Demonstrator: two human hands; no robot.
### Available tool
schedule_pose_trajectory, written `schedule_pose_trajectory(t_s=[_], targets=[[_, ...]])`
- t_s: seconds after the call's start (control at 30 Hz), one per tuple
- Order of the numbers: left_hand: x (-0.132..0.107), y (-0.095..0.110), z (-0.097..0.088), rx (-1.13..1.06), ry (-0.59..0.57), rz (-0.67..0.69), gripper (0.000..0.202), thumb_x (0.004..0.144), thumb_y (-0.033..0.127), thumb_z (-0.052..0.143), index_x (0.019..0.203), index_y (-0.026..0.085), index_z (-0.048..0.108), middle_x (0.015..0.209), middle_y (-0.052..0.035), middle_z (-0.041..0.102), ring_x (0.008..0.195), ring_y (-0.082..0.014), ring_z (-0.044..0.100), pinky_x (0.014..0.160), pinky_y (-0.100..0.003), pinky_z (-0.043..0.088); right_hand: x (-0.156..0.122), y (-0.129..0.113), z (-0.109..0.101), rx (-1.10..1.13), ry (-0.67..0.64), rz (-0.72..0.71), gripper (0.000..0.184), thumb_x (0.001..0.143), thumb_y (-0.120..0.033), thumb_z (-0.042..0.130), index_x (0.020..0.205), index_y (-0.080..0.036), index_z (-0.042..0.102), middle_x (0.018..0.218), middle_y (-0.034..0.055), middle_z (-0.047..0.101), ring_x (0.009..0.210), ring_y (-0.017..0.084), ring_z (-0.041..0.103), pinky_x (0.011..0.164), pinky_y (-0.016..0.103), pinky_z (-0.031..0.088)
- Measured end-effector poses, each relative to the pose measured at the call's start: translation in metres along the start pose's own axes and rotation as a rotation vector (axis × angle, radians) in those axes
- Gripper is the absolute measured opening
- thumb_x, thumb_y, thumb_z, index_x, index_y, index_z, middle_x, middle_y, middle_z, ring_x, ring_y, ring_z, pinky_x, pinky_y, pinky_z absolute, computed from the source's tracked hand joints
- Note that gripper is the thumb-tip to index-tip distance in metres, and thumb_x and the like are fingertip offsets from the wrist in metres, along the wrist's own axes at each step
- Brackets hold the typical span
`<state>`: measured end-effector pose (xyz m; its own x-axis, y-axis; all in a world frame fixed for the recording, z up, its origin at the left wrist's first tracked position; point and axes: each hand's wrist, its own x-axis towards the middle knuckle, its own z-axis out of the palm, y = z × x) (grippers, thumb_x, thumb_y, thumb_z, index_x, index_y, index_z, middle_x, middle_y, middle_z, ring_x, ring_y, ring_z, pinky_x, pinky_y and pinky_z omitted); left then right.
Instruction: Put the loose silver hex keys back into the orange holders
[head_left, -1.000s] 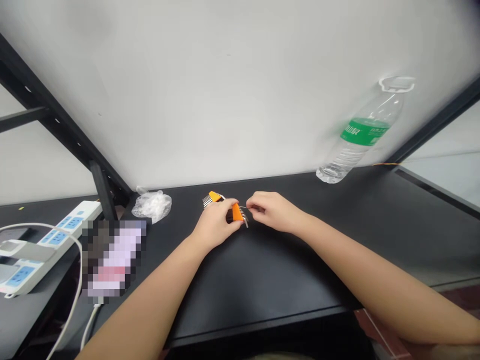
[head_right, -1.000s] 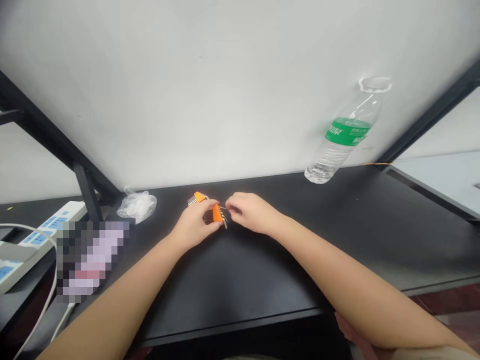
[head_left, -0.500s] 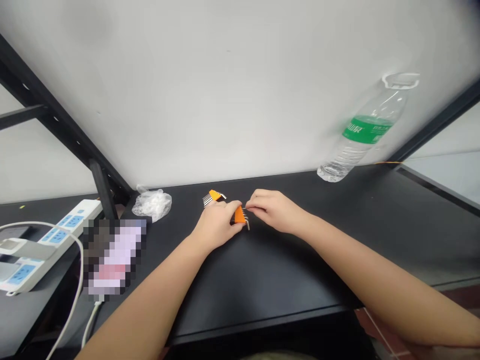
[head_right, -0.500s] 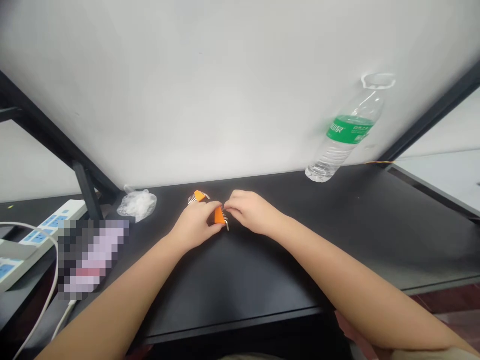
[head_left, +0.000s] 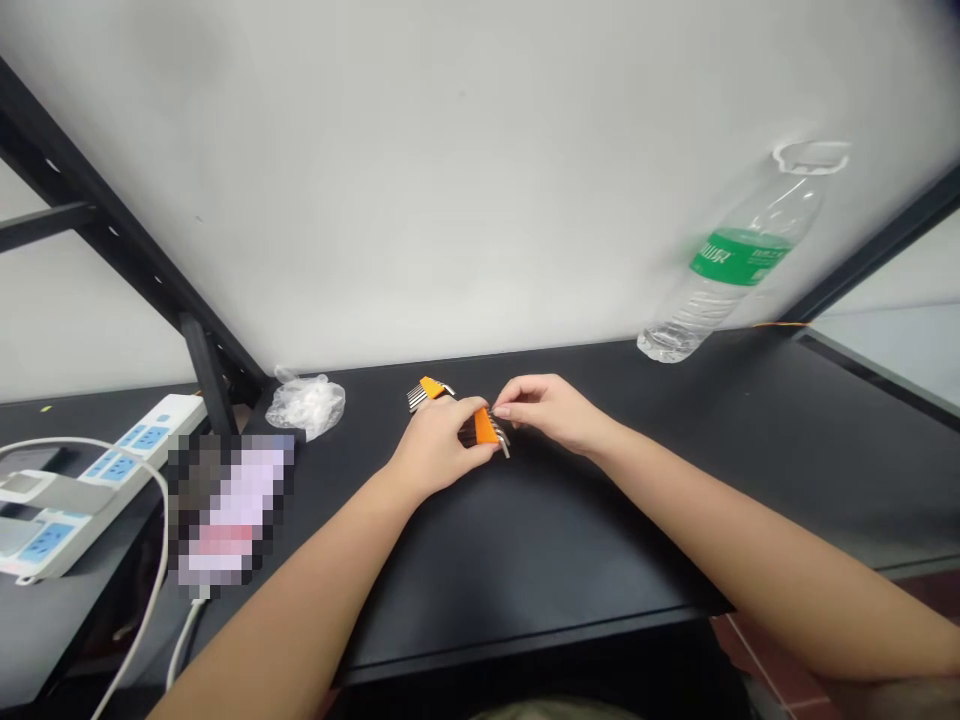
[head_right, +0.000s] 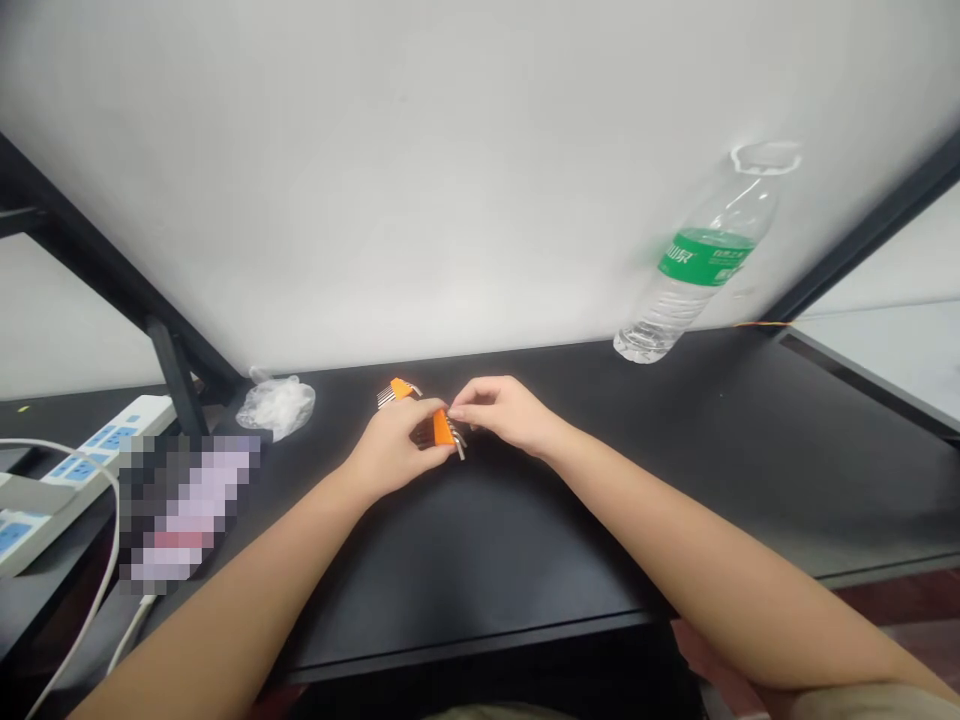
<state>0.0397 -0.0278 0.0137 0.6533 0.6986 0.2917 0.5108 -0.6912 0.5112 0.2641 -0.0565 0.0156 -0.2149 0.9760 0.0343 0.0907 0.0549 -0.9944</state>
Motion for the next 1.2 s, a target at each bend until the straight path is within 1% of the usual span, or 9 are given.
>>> schedule_pose_trajectory(t_s=[0.17,0.3,0.4,0.5,0.63,0.77,0.83,0.93,1.2], targets=[[0.001,0.006,-0.002,-0.004,0.045,0.037,0.032,0.083,0.035,0.073,0.113,0.027,0.068,0.101,-0.0029,0.073,0.096,-0.0237,0.064,0.086,-0.038,0.052,0.003,0.012,0.014,0.189,0.033,0.090,0.035,0.076,-0.047,0.085,0.079,-0.017,0.067,0.070,-0.0003,0.064,0.061,0.012,0.053,0.060,0.027,0.043],[0.001,0.005,-0.002,0.046,0.036,0.055,0.024,0.085,0.035,0.071,0.107,0.026,0.069,0.093,-0.0030,0.072,0.093,-0.0236,0.064,0.086,-0.038,0.051,0.003,0.014,0.020,0.144,0.004,0.088,0.039,0.082,-0.054,0.077,0.076,-0.018,0.064,0.064,-0.0020,0.058,0.059,0.012,0.050,0.057,0.026,0.040],[0.001,0.002,-0.001,0.063,0.026,0.032,0.032,0.085,0.037,0.072,0.115,0.026,0.067,0.097,-0.0030,0.072,0.093,-0.0234,0.066,0.084,-0.036,0.052,0.004,0.011,0.007,-0.131,0.014,0.035,0.038,0.091,-0.055,0.066,0.083,-0.018,0.070,0.068,-0.0002,0.061,0.063,0.014,0.054,0.061,0.028,0.042],[0.000,-0.002,0.001,0.048,0.018,-0.007,0.043,0.085,0.038,0.072,0.126,0.026,0.063,0.104,-0.0029,0.073,0.094,-0.0229,0.067,0.082,-0.035,0.053,0.006,0.009,-0.021,-0.610,0.120,-0.095,0.028,0.094,-0.045,0.062,0.088,-0.021,0.074,0.086,0.0029,0.068,0.078,0.017,0.061,0.073,0.031,0.046],[0.000,-0.004,0.001,0.040,0.000,-0.043,0.046,0.085,0.040,0.071,0.128,0.027,0.063,0.104,-0.0025,0.074,0.093,-0.0231,0.069,0.081,-0.035,0.055,0.008,0.015,-0.049,-1.001,0.020,-0.109,0.016,0.086,-0.034,0.069,0.095,-0.021,0.074,0.096,0.0055,0.068,0.081,0.018,0.062,0.073,0.030,0.047],[0.000,-0.006,0.002,0.054,0.004,-0.053,0.048,0.085,0.042,0.071,0.130,0.027,0.062,0.110,-0.0037,0.073,0.100,-0.0249,0.069,0.085,-0.036,0.055,0.007,0.021,-0.045,-1.175,-0.041,-0.045,0.002,0.079,-0.019,0.069,0.078,-0.020,0.068,0.086,0.0053,0.066,0.068,0.016,0.058,0.061,0.027,0.041],[0.001,-0.007,0.003,0.065,0.006,-0.048,0.050,0.085,0.042,0.072,0.131,0.027,0.062,0.114,-0.0045,0.073,0.103,-0.0256,0.068,0.087,-0.037,0.055,0.006,0.021,-0.036,-1.240,-0.016,-0.044,0.008,0.076,-0.015,0.068,0.071,-0.020,0.063,0.080,0.0051,0.066,0.064,0.016,0.055,0.057,0.028,0.037],[0.003,-0.009,0.004,0.083,-0.003,-0.035,0.049,0.084,0.041,0.072,0.130,0.026,0.062,0.116,-0.0054,0.072,0.106,-0.0265,0.067,0.089,-0.038,0.055,0.003,0.015,-0.025,-1.204,0.009,-0.086,0.009,0.074,-0.014,0.067,0.071,-0.021,0.061,0.077,0.0035,0.066,0.062,0.016,0.054,0.056,0.028,0.034],[0.005,-0.008,0.002,0.079,-0.012,-0.021,0.046,0.084,0.037,0.072,0.128,0.027,0.063,0.117,-0.0048,0.072,0.108,-0.0260,0.066,0.090,-0.037,0.054,-0.005,-0.009,-0.013,-0.872,-0.021,-0.269,0.008,0.080,-0.015,0.060,0.084,-0.021,0.062,0.074,-0.0024,0.064,0.064,0.012,0.055,0.064,0.025,0.040]])
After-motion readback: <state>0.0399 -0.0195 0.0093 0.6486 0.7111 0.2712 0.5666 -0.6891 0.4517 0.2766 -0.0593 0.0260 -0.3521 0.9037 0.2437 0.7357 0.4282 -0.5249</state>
